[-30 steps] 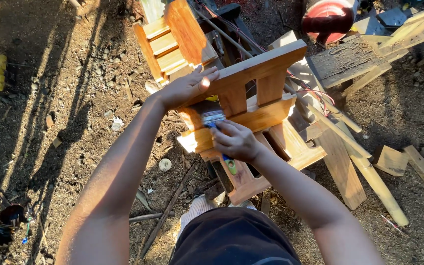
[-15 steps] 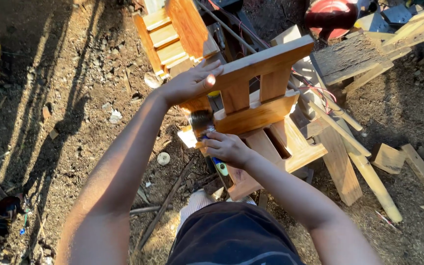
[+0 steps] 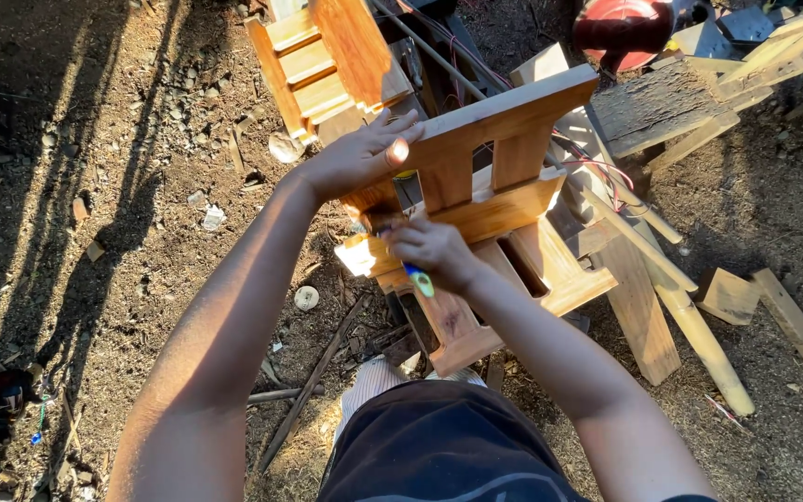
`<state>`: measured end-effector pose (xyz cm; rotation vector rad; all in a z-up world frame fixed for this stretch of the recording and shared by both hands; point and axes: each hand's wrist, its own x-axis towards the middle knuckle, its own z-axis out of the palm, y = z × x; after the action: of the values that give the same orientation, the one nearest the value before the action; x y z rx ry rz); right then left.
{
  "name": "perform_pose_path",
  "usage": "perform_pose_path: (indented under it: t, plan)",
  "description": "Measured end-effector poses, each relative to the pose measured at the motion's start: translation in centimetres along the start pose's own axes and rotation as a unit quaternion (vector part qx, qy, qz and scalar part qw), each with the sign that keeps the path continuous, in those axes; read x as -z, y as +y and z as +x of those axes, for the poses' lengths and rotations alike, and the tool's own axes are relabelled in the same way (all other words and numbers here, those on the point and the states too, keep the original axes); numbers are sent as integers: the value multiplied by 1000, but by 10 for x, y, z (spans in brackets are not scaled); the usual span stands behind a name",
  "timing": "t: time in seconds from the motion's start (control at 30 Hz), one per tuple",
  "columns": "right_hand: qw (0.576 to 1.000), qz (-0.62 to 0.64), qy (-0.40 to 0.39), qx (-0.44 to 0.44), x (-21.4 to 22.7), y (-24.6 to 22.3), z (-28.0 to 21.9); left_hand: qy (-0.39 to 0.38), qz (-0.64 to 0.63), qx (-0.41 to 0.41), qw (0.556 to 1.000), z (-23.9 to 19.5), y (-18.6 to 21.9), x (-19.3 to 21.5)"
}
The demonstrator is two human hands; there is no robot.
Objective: The person applies wood stain to a wooden chair back using a paintbrush. They dip the brush into a can of stain and coat the slats and frame of the chair back, turning the piece to reach different sides.
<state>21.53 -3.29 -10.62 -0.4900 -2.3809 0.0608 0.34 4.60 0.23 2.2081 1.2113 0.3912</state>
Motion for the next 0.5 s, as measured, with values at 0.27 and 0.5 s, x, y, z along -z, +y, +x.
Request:
perform_pose_path:
  t: [0.27, 0.5]
  plan:
    - [978, -85, 154, 108, 15, -33, -4, -9, -40, -6, 999, 1, -4, 0]
    - [1000, 8, -4, -8, -32, -27, -44, 1, -31, -9, 999, 0, -1, 2]
